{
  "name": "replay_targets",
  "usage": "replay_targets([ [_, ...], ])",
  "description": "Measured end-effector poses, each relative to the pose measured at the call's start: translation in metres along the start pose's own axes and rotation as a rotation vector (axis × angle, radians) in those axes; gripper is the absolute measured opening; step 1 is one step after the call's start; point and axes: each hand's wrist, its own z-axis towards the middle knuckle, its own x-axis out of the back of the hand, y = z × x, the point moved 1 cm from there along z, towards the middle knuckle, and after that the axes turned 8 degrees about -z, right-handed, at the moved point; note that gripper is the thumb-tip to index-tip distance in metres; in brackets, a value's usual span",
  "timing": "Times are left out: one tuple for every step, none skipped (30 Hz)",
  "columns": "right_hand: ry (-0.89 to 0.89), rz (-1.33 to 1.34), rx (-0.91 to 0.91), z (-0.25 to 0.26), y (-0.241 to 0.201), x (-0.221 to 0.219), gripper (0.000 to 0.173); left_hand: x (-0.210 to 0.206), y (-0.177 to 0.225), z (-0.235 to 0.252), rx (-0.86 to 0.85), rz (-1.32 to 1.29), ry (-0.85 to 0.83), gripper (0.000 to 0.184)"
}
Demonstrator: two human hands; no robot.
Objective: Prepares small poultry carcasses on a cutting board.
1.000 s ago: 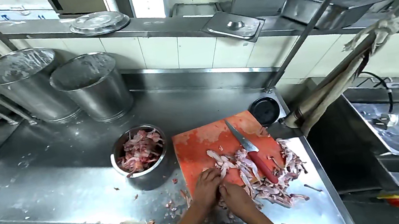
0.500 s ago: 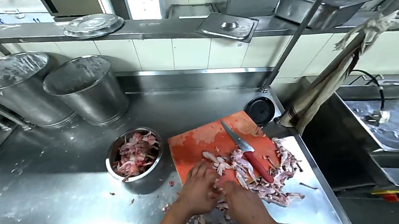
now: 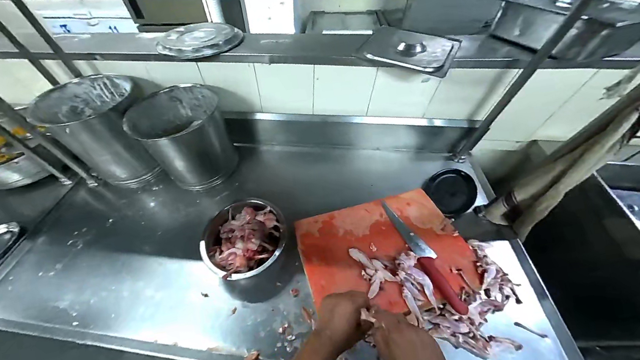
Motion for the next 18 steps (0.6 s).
replay_targets([
  [-0.034, 0.057, -0.006, -0.001, -0.002, 0.006, 0.033, 0.005, -0.006, -0.002, 0.096, -0.013, 0.006, 0.026],
  [-0.059, 0.106, -0.003, -0.003, -0.004, 0.012, 0.033, 0.013, -0.014, -0.005, 0.187, -0.017, 0.011, 0.026],
  [-0.085, 0.151, 0.002, -0.004, -0.006, 0.016, 0.033, 0.023, -0.021, -0.01, 0.236, -0.001, 0.016, 0.025],
  [-0.111, 0.186, 0.01, -0.003, -0.01, 0.019, 0.034, 0.033, -0.026, -0.014, 0.249, 0.016, 0.011, 0.025],
  [-0.13, 0.213, 0.024, -0.002, -0.014, 0.021, 0.034, 0.04, -0.03, -0.018, 0.245, 0.026, -0.008, 0.024],
  [-0.135, 0.232, 0.049, -0.001, -0.018, 0.022, 0.035, 0.044, -0.036, -0.023, 0.244, 0.02, -0.028, 0.024],
  [-0.137, 0.247, 0.083, 0.001, -0.023, 0.024, 0.034, 0.047, -0.044, -0.03, 0.256, 0.005, -0.036, 0.025],
  [-0.119, 0.267, 0.123, 0.004, -0.028, 0.027, 0.034, 0.048, -0.055, -0.037, 0.271, -0.017, -0.016, 0.026],
  [-0.076, 0.297, 0.167, 0.008, -0.033, 0.03, 0.033, 0.049, -0.066, -0.047, 0.288, -0.04, 0.022, 0.028],
  [-0.031, 0.332, 0.203, 0.015, -0.038, 0.033, 0.032, 0.049, -0.077, -0.058, 0.312, -0.068, 0.063, 0.031],
  [0.004, 0.359, 0.228, 0.024, -0.043, 0.036, 0.032, 0.05, -0.087, -0.07, 0.352, -0.098, 0.09, 0.036],
  [0.031, 0.381, 0.249, 0.035, -0.048, 0.039, 0.033, 0.049, -0.098, -0.083, 0.39, -0.122, 0.115, 0.043],
  [0.043, 0.398, 0.267, 0.048, -0.055, 0.044, 0.035, 0.049, -0.107, -0.095, 0.421, -0.15, 0.141, 0.047],
  [0.05, 0.409, 0.286, 0.062, -0.064, 0.049, 0.036, 0.048, -0.115, -0.109, 0.447, -0.188, 0.167, 0.049],
  [0.051, 0.417, 0.304, 0.078, -0.075, 0.053, 0.036, 0.047, -0.123, -0.121, 0.463, -0.229, 0.197, 0.048],
  [0.054, 0.424, 0.32, 0.094, -0.087, 0.057, 0.036, 0.045, -0.129, -0.133, 0.474, -0.266, 0.223, 0.046],
  [0.058, 0.438, 0.333, 0.11, -0.099, 0.06, 0.036, 0.042, -0.135, -0.143, 0.481, -0.295, 0.249, 0.044],
  [0.065, 0.455, 0.345, 0.127, -0.111, 0.061, 0.037, 0.039, -0.14, -0.151, 0.491, -0.32, 0.269, 0.044],
])
